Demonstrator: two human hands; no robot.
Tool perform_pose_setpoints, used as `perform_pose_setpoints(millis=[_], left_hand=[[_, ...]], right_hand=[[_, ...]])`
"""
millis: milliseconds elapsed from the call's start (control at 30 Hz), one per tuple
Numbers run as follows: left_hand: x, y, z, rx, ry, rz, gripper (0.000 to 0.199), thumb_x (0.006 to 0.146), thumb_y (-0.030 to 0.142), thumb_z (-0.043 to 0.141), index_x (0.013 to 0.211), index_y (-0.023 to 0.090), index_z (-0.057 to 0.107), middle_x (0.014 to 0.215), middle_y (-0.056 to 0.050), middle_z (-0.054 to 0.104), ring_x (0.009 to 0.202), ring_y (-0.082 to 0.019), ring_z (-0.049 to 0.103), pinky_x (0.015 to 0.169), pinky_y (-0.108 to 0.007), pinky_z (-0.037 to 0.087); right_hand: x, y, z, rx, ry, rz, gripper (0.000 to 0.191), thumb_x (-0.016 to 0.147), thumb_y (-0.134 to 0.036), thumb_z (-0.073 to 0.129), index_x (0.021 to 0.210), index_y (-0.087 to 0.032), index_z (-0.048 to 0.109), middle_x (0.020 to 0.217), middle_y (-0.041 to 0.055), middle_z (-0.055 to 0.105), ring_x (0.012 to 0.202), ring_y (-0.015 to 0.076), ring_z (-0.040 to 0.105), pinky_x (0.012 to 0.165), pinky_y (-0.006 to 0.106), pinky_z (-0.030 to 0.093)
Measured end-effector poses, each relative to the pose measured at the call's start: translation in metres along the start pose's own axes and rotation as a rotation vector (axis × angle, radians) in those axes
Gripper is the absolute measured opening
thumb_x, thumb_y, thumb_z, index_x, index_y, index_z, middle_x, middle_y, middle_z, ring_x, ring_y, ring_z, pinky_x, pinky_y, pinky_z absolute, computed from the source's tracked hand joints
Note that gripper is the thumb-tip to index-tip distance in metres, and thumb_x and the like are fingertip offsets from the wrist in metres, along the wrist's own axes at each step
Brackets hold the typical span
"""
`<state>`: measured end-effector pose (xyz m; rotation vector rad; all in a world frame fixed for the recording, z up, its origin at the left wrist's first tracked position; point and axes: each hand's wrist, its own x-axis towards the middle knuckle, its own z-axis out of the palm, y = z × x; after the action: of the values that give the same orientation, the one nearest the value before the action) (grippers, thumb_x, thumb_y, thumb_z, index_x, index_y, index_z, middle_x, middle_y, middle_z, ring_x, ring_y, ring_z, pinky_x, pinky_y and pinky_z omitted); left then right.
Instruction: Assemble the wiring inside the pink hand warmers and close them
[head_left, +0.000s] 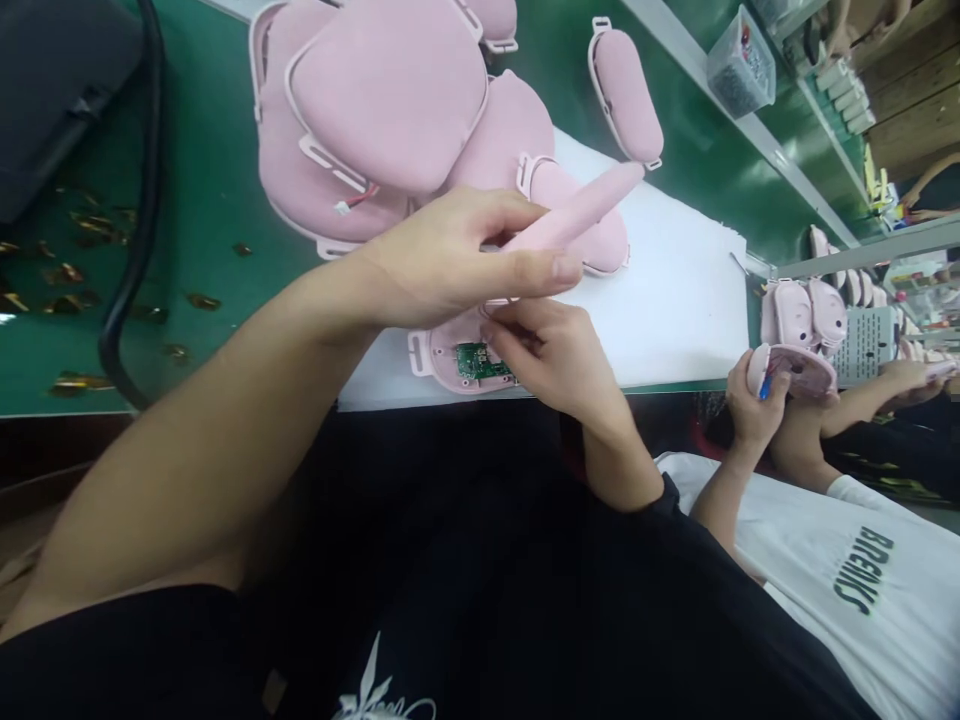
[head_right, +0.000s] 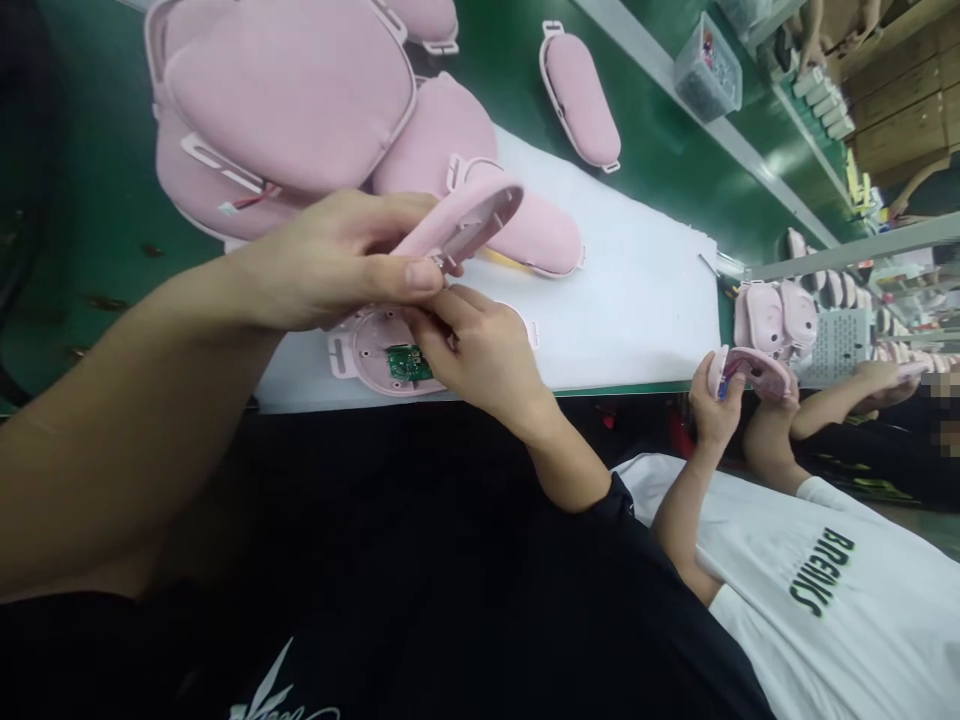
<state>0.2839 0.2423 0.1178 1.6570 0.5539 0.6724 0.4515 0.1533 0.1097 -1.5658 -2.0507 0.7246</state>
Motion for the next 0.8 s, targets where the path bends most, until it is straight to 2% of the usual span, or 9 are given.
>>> perform_pose_setpoints(millis=[67,133,233,400,567,800], left_hand=[[-0.001,0.001,0.0,0.013,0.036,-0.039,0.044,0.091,0.057,0.062,0.077,0.017,0.051,0.075,-0.001,0.041,0.068,-0.01,0.043,0.064,-0.024,0.03],[-0.003,0.004,0.0,0.007,0.058,-0.091,0.047,0.09,0.06,0.06,0.078,0.016,0.05,0.076,0.0,0.038,0.069,-0.009,0.041,0.068,-0.024,0.029],[-0.005,0.006,0.0,-0.003,0.073,-0.159,0.051,0.088,0.065,0.061,0.079,0.015,0.051,0.077,0.0,0.039,0.071,-0.009,0.043,0.071,-0.023,0.028],[-0.005,0.005,-0.001,-0.022,0.102,-0.157,0.057,0.086,0.072,0.063,0.078,0.016,0.054,0.074,0.0,0.04,0.071,-0.011,0.047,0.071,-0.023,0.031],[-0.004,0.002,-0.002,-0.008,0.073,-0.157,0.06,0.087,0.076,0.066,0.083,0.017,0.056,0.078,-0.002,0.044,0.071,-0.013,0.044,0.069,-0.027,0.028],[-0.005,0.004,-0.002,0.006,0.083,-0.174,0.062,0.087,0.078,0.065,0.086,0.017,0.056,0.079,-0.003,0.043,0.07,-0.013,0.044,0.071,-0.028,0.029]], right_hand=[[-0.005,0.001,-0.012,0.052,-0.18,-0.044,0.019,0.102,-0.023,0.066,0.085,-0.018,0.073,0.08,0.0004,0.071,0.077,0.0136,0.063,0.078,0.028,0.05],[-0.008,0.004,-0.02,0.096,-0.241,-0.104,0.014,0.101,-0.021,0.07,0.088,-0.018,0.075,0.087,0.0009,0.074,0.086,0.0145,0.067,0.086,0.029,0.054],[-0.01,0.011,-0.021,0.143,-0.214,-0.16,0.011,0.103,-0.021,0.069,0.096,-0.02,0.077,0.098,0.0019,0.077,0.096,0.0151,0.071,0.094,0.03,0.056],[-0.013,0.016,-0.011,0.082,-0.181,-0.149,0.006,0.101,-0.022,0.07,0.097,-0.02,0.073,0.095,0.0009,0.076,0.087,0.0131,0.07,0.084,0.027,0.056],[-0.014,0.017,-0.01,0.009,-0.16,-0.211,0.01,0.102,-0.019,0.063,0.095,-0.02,0.071,0.098,0.0029,0.075,0.091,0.0138,0.07,0.087,0.028,0.057],[-0.013,0.019,-0.006,-0.081,-0.119,-0.294,0.011,0.102,-0.02,0.062,0.093,-0.02,0.069,0.091,-0.0002,0.075,0.087,0.0128,0.071,0.084,0.026,0.056]])
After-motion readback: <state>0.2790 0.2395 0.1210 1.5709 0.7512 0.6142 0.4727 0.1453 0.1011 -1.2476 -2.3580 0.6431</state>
